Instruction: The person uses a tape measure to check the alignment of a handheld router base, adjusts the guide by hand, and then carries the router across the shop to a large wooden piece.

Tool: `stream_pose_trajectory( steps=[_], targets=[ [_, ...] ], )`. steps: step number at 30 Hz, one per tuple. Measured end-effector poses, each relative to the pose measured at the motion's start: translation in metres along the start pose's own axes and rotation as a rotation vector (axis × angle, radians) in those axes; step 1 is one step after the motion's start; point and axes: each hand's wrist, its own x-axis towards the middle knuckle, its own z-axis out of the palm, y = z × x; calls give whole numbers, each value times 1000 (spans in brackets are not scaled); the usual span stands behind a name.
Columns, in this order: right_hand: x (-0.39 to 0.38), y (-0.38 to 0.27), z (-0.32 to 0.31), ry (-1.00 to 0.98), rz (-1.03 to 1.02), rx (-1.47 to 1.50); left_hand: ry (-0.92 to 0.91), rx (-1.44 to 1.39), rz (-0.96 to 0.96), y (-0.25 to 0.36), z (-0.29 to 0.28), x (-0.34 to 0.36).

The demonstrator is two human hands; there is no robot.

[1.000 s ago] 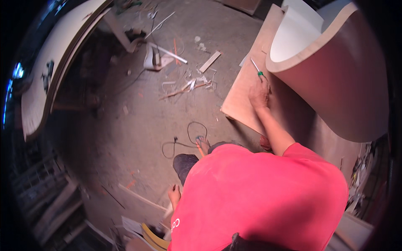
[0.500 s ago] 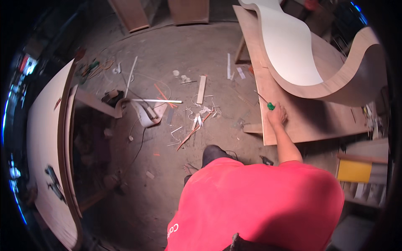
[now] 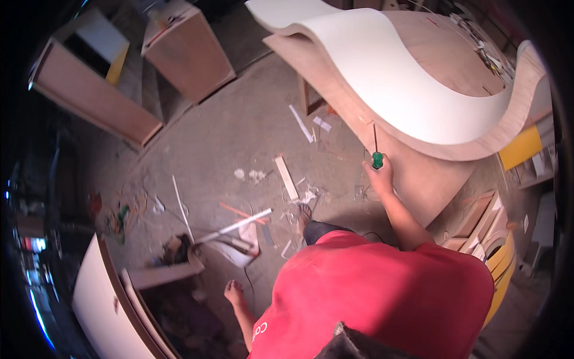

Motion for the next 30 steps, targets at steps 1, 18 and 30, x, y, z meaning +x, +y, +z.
stream_pose_trajectory(
  steps=[1,18,30],
  targets=[
    [10,-17,8,59,-41,-33,-68,83,-6,23,31,15],
    [99,-218,-190,1824,-150,-608,-1016,-212,1,522,636,122],
    [155,-226,-174,1713,-175,-343,-1223,-288,-586,599,950,23]
  ],
)
